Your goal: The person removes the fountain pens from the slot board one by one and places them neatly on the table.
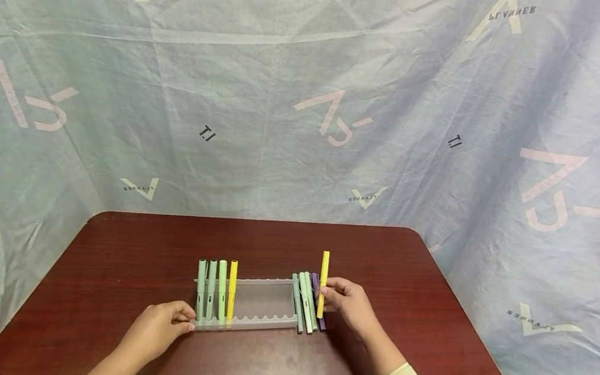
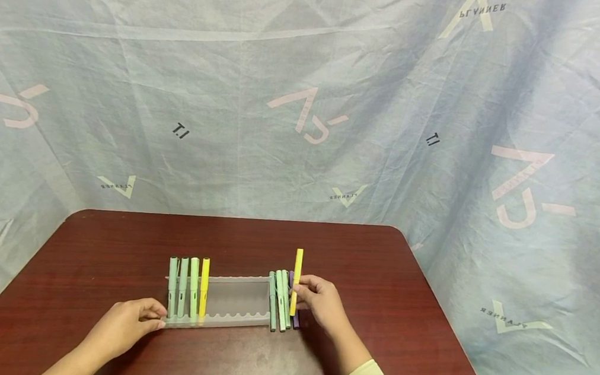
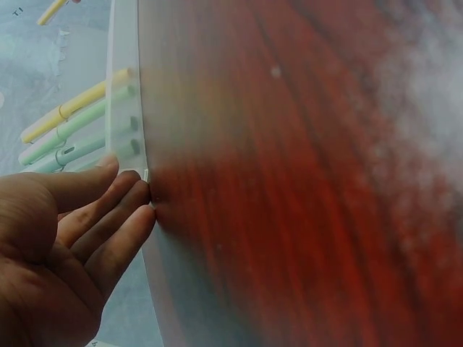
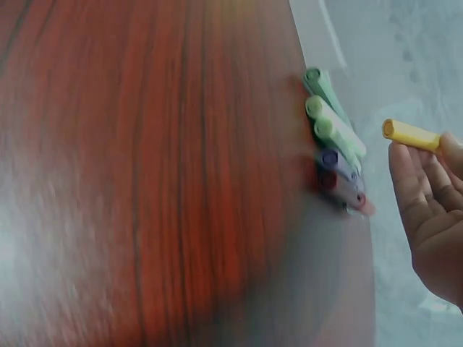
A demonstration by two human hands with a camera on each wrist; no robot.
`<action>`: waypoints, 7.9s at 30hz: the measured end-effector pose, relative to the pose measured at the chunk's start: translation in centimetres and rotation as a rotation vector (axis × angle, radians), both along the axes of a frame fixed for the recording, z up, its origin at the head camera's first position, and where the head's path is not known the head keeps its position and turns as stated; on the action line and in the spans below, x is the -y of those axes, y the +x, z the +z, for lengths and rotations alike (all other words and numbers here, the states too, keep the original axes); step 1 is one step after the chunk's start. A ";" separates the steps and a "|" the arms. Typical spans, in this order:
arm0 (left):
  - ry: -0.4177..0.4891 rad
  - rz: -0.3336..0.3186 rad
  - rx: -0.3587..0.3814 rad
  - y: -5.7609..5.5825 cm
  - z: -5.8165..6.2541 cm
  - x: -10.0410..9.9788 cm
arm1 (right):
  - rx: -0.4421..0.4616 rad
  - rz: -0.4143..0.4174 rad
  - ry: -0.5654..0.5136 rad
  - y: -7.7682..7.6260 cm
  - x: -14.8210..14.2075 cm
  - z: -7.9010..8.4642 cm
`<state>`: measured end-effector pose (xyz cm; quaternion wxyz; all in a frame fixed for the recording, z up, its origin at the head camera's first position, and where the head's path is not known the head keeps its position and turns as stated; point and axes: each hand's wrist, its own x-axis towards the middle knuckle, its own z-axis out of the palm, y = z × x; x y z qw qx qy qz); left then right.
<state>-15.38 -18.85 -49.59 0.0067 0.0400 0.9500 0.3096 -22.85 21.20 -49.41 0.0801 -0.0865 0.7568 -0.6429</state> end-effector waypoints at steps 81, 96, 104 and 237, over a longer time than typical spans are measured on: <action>0.001 0.006 0.017 -0.1 0.0 0.0 | -0.091 0.250 0.295 -0.2 3.8 2.0; 0.004 0.000 0.018 0.0 0.1 0.1 | -0.141 0.249 0.325 0.9 12.4 -0.1; -0.001 -0.001 0.023 0.0 0.2 0.0 | -0.150 0.228 0.364 0.7 14.8 -0.7; -0.004 -0.004 -0.009 0.2 0.2 0.0 | -0.023 -0.117 0.121 -0.1 0.2 -0.5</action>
